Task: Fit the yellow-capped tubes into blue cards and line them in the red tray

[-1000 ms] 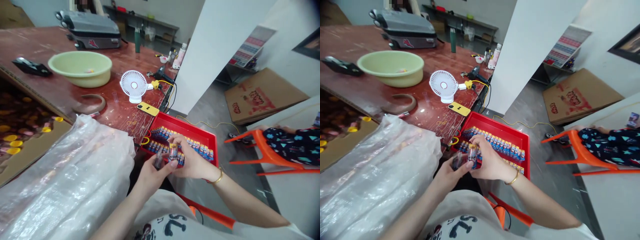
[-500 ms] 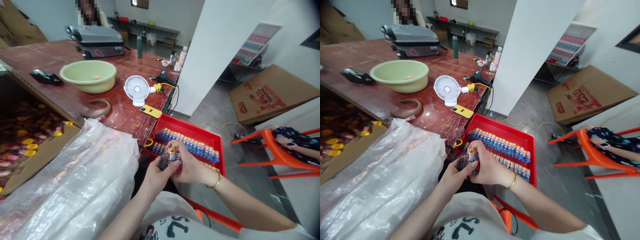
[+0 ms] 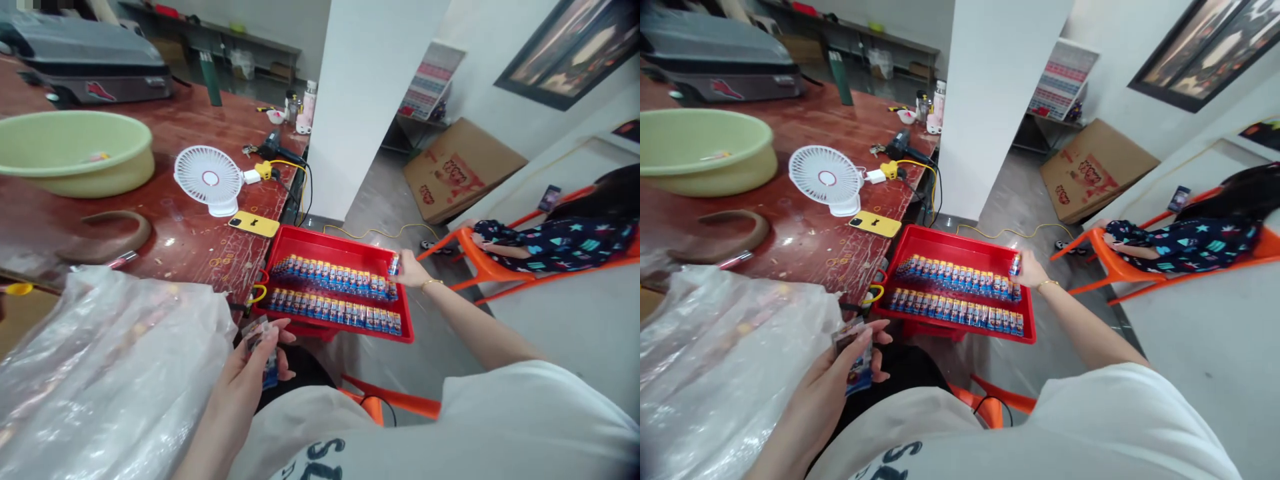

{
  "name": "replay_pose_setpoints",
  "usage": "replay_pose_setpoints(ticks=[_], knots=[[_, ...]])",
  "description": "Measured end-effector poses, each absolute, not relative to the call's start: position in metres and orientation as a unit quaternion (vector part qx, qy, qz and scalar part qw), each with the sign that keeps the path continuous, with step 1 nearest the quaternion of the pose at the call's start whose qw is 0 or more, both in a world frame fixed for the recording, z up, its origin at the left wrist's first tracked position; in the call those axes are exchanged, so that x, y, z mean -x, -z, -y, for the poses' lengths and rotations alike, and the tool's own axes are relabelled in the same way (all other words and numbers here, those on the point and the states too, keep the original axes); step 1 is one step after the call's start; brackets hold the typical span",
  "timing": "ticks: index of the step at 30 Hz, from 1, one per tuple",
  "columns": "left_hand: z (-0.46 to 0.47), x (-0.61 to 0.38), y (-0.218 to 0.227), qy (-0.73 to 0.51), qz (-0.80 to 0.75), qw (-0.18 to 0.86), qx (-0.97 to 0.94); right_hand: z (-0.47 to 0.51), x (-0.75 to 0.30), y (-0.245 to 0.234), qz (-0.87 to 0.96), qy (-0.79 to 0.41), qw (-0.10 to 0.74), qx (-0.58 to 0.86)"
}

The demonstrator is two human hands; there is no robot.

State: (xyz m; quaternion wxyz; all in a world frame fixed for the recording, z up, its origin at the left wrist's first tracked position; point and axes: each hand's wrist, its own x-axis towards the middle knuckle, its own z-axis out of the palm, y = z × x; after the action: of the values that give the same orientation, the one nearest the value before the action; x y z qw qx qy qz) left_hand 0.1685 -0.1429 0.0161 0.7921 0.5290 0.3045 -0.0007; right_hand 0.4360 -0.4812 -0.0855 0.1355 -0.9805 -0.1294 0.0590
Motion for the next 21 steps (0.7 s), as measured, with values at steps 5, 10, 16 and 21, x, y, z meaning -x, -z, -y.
replay_pose_setpoints(ticks=[5,10,16,21], knots=[[0.149,-0.175,-0.019,0.028,-0.321,0.792,-0.519,0.527,-0.432,0.140,0.085,-0.120,0.068,0.987],[0.149,-0.179,-0.017,0.093,-0.348,0.801,-0.478,0.524,-0.430,0.172,0.067,-0.138,0.033,0.988],[0.145,-0.176,-0.014,0.121,-0.350,0.818,-0.439,0.516,-0.430,0.185,0.056,-0.142,0.026,0.988],[0.136,-0.161,-0.035,0.062,-0.348,0.815,-0.459,0.510,-0.425,0.159,0.066,-0.106,0.075,0.989]])
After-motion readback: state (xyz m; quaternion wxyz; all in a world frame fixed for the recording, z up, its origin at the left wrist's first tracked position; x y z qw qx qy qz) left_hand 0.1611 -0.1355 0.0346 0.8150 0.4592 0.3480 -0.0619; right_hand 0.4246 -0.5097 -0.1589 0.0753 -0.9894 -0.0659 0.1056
